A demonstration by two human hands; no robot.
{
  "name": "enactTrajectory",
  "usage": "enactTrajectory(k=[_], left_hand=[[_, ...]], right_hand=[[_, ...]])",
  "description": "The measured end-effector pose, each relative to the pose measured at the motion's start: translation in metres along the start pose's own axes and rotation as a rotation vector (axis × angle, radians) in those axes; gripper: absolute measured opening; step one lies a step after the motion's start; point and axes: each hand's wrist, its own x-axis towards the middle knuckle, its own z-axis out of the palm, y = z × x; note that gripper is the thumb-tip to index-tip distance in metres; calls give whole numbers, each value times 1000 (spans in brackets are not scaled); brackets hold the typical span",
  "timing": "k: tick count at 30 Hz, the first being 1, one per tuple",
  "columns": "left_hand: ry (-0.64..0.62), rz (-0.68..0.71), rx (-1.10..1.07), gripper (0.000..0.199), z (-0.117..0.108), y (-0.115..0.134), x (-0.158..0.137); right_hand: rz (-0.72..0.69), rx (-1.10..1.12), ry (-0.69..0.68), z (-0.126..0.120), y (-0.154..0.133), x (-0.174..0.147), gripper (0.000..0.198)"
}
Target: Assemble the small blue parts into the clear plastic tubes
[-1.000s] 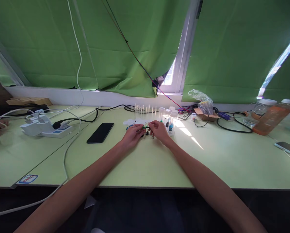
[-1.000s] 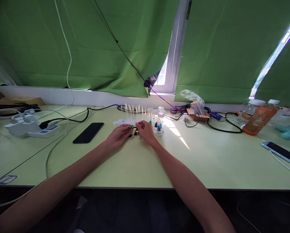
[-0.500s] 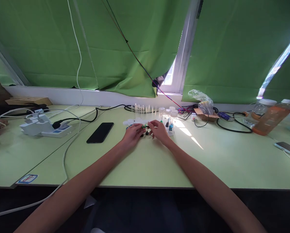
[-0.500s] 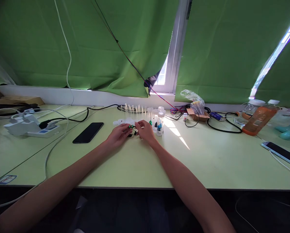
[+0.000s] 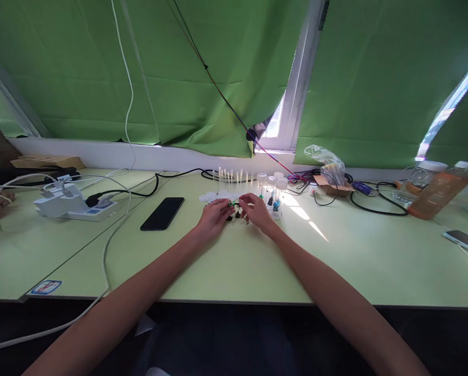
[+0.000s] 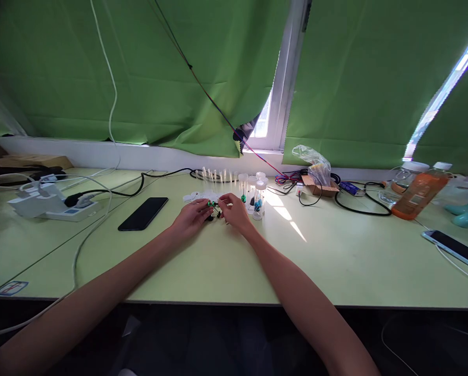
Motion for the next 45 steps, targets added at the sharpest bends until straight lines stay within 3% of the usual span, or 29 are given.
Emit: enactTrajectory(k=[13,24,32,45], left_hand=[[-44,20,50,10,2,-1,-3],[18,53,32,11,2,-2,-1],[-17,49,60,9,0,-3,0],[-85,58,71,12,-3,-7,2]], right_hand=[[29,9,18,-1,-2,-1,27],[-8,-8,26,0,-3,-2,23],[-5,-3,24,1,-2,0,18],[27,-1,32,-1,-2,-2,27]])
